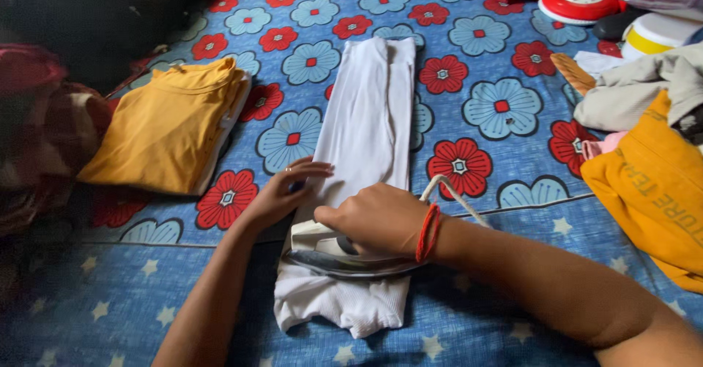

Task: The person irons a white long-sleeved shirt and a yellow jacket on a floral-patterned floor. They smooth the fabric, use an electric iron, fold the items, and place them in a stack.

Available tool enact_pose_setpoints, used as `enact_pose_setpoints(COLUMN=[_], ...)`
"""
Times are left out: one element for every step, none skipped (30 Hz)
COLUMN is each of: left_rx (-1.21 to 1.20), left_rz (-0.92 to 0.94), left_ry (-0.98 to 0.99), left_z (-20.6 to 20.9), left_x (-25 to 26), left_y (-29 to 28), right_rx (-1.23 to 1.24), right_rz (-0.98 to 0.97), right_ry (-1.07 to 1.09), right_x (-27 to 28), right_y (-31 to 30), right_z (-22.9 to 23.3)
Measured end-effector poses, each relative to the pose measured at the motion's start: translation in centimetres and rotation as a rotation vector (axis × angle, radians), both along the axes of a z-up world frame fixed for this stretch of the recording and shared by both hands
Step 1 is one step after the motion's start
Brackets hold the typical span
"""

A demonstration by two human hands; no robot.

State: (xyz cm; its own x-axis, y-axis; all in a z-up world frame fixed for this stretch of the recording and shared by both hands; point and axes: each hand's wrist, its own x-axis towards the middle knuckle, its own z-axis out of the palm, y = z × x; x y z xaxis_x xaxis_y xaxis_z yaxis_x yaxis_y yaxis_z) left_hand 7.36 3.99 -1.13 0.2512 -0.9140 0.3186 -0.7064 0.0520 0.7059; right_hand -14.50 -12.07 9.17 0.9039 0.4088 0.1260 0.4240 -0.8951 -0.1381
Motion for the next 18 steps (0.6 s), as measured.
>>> enact_pose_setpoints(left_rx=[-0.014,-0.031,-0.065,-0.096,-0.127,-0.132,-0.137,-0.141,-0.157,-0.175,-0.192,-0.245,-0.298,-0.353,-0.390,-0.421,-0.451,-0.458], left_rz=[0.021,0.042,0.092,0.143,0.194,0.283,0.370,0.452,0.473,0.483,0.492,0.474,0.455,0.435,0.474,0.519,0.564,0.614], left_ry=[0.083,0.164,0.213,0.258,0.302,0.222,0.140,0.059,0.025,0.003,-0.018,-0.104,-0.188,-0.275,-0.294,-0.312,-0.331,-0.359], left_z=[-0.3,-0.4,-0.6,-0.8,-0.9,-0.7,-0.6,-0.4,0.1,0.3,0.6,1.0,1.4,1.8,2.2,2.4,2.5,2.7], left_x=[0.2,0.4,0.5,0.3,0.1,0.0,-0.4,-0.7,-0.9,-1.3,-1.7,-2.0,-2.4,-2.6,-2.8,-3.2,-3.6,-3.9], left_y=[0.2,0.2,0.1,0.1,0.2,0.5,0.5,0.5,0.7,0.6,0.5,0.4,0.3,0.2,0.1,0.2,0.4,0.7], right_rx=[0.013,0.023,0.001,-0.016,-0.033,-0.037,-0.041,-0.044,-0.035,-0.030,-0.025,0.001,0.026,0.050,0.026,0.006,-0.014,-0.058], right_rz=[-0.003,-0.004,0.004,0.014,0.023,0.016,0.009,-0.004,-0.011,-0.032,-0.052,-0.083,-0.114,-0.142,-0.206,-0.263,-0.319,-0.348], right_ry=[0.001,-0.001,0.023,0.044,0.065,0.080,0.095,0.111,0.128,0.155,0.183,0.186,0.190,0.191,0.173,0.159,0.145,0.119], right_x=[-0.1,-0.1,-0.1,-0.4,-0.6,-0.8,-1.3,-1.7,-1.7,-2.0,-2.2,-2.4,-2.4,-2.2,-1.9,-1.5,-1.1,-0.4], right_y=[0.1,-0.1,-0.3,-0.4,-0.6,-0.6,-0.8,-1.0,-1.2,-1.5,-1.9,-2.6,-3.5,-4.4,-5.2,-5.8,-6.2,-6.4], right_z=[-0.1,0.0,0.1,0.2,0.4,0.7,1.0,1.3,1.5,1.7,1.9,2.2,2.6,3.0,3.4,3.6,3.6,3.6])
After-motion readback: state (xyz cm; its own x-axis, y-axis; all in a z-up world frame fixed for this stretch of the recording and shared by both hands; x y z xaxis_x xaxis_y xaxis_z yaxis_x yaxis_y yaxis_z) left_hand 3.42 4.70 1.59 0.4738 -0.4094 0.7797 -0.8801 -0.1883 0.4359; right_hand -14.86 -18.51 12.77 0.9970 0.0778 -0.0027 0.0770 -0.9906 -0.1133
